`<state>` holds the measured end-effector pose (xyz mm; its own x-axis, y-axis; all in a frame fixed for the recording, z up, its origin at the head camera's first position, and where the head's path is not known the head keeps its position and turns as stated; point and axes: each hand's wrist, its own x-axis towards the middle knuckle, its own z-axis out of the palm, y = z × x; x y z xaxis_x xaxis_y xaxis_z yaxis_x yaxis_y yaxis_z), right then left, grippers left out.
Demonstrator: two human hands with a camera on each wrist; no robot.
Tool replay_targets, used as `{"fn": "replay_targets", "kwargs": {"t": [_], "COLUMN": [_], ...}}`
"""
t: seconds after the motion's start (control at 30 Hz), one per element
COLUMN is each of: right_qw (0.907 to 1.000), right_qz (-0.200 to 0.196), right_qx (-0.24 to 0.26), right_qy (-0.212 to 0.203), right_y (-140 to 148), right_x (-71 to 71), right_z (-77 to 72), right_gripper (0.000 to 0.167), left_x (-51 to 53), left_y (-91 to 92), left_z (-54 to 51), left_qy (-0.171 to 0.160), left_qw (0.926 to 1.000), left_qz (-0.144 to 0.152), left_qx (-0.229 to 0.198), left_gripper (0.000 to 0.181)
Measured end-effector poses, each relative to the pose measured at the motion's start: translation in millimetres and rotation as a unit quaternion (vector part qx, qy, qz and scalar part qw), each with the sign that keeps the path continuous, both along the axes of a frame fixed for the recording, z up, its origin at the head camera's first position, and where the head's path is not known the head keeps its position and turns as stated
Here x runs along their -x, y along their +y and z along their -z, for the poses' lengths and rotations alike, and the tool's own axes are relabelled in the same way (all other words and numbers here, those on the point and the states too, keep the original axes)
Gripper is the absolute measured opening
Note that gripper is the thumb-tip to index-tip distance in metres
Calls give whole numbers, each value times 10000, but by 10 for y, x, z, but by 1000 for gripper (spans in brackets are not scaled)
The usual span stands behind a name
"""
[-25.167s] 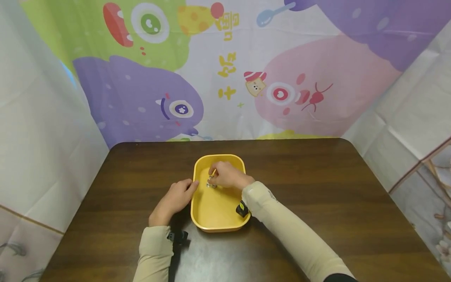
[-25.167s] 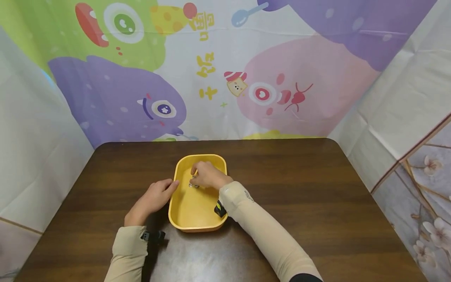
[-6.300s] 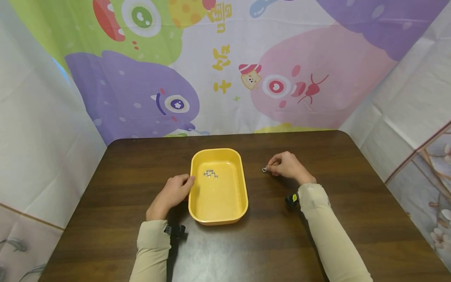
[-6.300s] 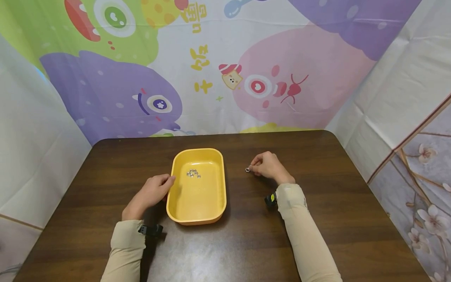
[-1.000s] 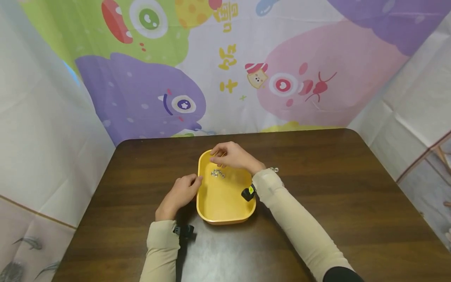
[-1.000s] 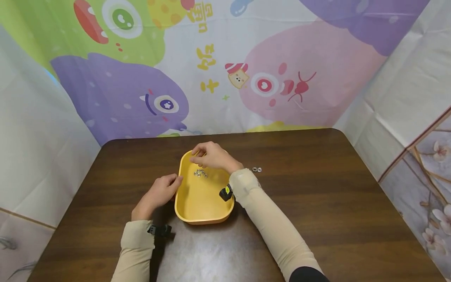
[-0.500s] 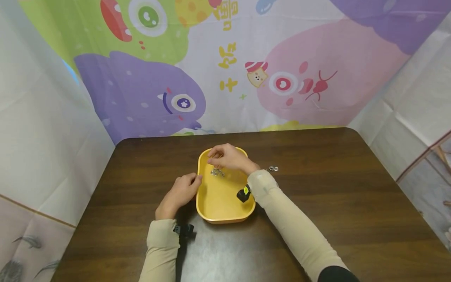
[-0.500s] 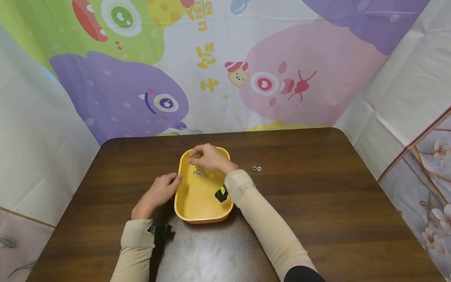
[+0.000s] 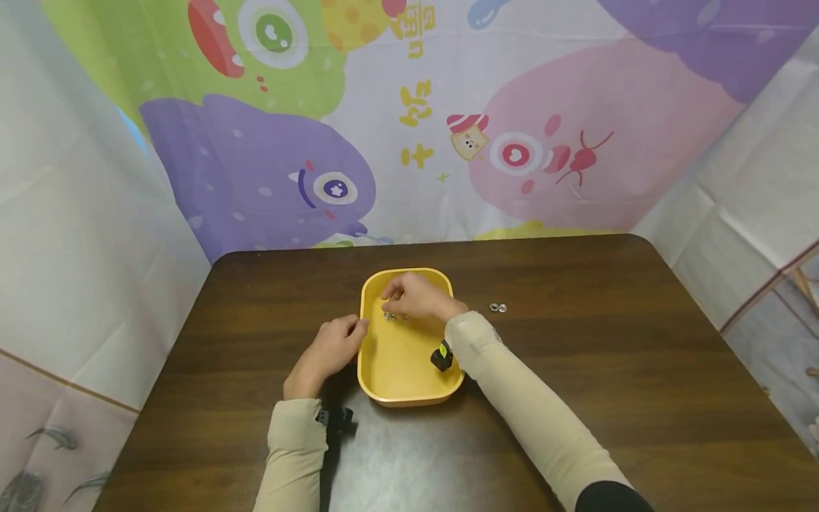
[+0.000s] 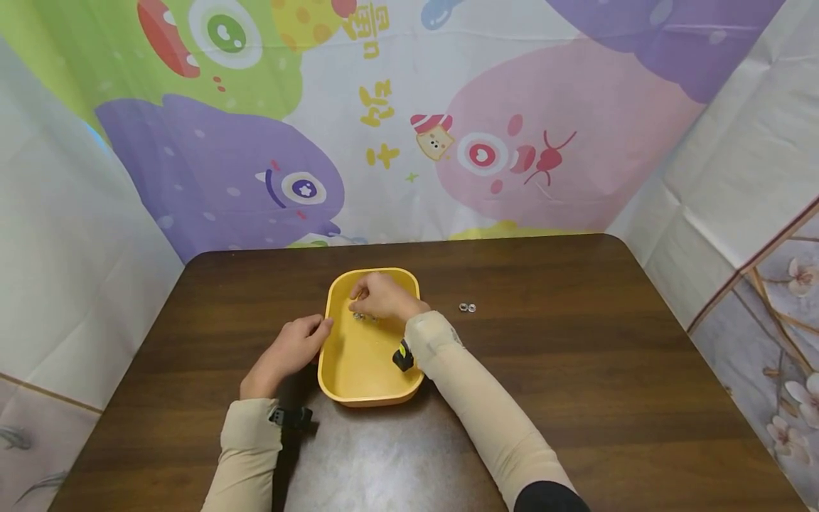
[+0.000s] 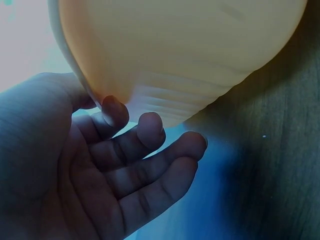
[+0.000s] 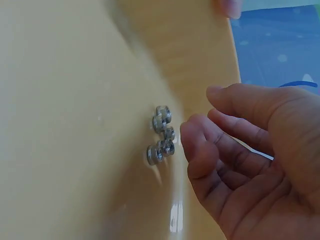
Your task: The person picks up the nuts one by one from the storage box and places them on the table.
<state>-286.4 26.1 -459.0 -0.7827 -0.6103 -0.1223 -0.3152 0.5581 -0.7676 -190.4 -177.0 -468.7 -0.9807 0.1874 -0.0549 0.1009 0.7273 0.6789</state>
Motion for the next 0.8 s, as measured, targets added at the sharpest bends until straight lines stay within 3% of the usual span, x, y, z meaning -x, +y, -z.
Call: {"fn": "replay_targets", "kwargs": {"t": [0.27, 0.53, 0.8], "right_qw": [9984, 9877, 9797], "right_qz": [-161, -487, -706], "right_qx": [-506, -1186, -1342], "right_qy": [167, 894, 1311], "right_y": [-51, -151, -205], "right_x": [32, 33, 27], "right_z": [5, 17, 36], "right_gripper": [21, 14, 11], "left_x": [-2, -13, -10], "left_y": [-1, -7, -4], "left_z": [0, -4, -13], "left_qy": [20, -28, -38], "left_qw": [10000, 10000, 10000], "left_qz": [11, 0, 11], "left_qx": [53, 18, -37], "left_gripper": [37, 36, 35]}}
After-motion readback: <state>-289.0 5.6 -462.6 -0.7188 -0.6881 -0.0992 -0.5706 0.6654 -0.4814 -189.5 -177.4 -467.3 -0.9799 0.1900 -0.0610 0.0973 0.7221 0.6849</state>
